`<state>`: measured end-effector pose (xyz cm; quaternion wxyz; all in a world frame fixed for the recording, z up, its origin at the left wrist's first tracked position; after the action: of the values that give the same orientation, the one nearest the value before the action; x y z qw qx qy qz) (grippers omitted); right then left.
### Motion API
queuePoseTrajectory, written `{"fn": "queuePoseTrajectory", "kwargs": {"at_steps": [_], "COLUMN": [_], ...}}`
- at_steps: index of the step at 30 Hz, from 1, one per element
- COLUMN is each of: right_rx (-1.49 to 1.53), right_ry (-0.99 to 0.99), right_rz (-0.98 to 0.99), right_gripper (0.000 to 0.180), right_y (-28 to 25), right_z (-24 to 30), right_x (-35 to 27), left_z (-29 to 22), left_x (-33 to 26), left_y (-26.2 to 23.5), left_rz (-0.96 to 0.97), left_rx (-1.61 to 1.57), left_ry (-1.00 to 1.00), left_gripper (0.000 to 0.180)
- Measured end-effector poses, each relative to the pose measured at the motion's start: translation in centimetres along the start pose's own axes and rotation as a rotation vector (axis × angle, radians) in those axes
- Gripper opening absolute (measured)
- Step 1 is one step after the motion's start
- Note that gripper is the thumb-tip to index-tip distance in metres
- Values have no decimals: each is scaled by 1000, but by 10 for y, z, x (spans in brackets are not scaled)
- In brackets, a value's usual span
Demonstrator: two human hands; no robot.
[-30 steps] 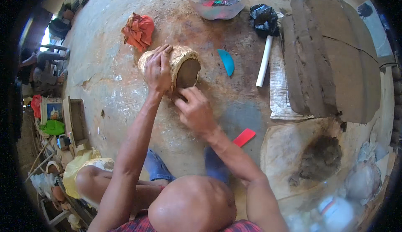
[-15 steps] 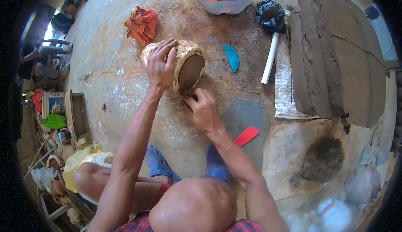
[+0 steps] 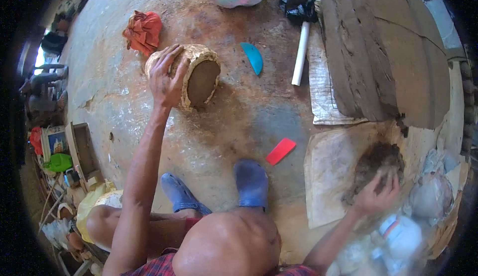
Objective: The person shapes a clay vessel by hand, scraping and smoothing its exterior with a small red tool, then inserts a white pipe into a hole in the vessel, and finally breaks away a dried clay shell to reveal a finished pot inside.
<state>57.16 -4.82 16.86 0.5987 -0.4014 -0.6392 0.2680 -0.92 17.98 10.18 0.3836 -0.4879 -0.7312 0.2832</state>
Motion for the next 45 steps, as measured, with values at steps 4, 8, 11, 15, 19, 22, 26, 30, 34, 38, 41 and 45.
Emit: {"fn": "queuePoseTrajectory", "kwargs": {"at_steps": [4,8,11,15,19,22,26,30,34,38,41,45], "right_rx": [-487,211,895,1026,970,1005,1037,1196,1231,1171,1200,1344], "right_ry": [29,121,-122,-331,-452,-432,-417,-373,-364,-310,-401,-623], "right_rz": [472,171,324,629,801,809,694,456,403,508,527,614], "right_gripper": [31,35,43,49,48,45,43,42,43,39,37,37], "right_y": [53,60,90,111,118,119,130,136,125,128,117,91], "right_z": [-31,88,255,396,449,458,457,442,450,457,457,455], "right_x": [-48,0,25,41,66,71,67,68,74,88,96,69], "left_z": [0,-8,-4,-11,-1,-4,-2,-9,9,-16,-8,2], "left_x": [6,11,25,40,48,51,59,71,89,89,101,113], "left_y": [1,12,14,28,29,32,36,41,41,40,47,49], "left_rz": [14,-5,78,113,67,84,109,263,277,317,316,364], "left_rx": [-6,101,118,187,233,245,303,285,344,200,358,343], "left_ry": [-72,-129,-230,-249,-206,-229,-276,-367,-375,-387,-403,-407], "left_gripper": [47,47,49,52,55,57,55,57,61,63,61,61]}}
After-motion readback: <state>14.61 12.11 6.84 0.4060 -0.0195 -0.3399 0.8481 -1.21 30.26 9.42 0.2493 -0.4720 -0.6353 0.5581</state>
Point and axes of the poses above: each hand's wrist, its own x-axis towards the middle knuckle, its own y-axis out of the palm, z = x × y, the point moved 7 cm from there along x, towards the middle knuckle, and after that the axes turned 12 degrees about -y, right-handed, at the moved point
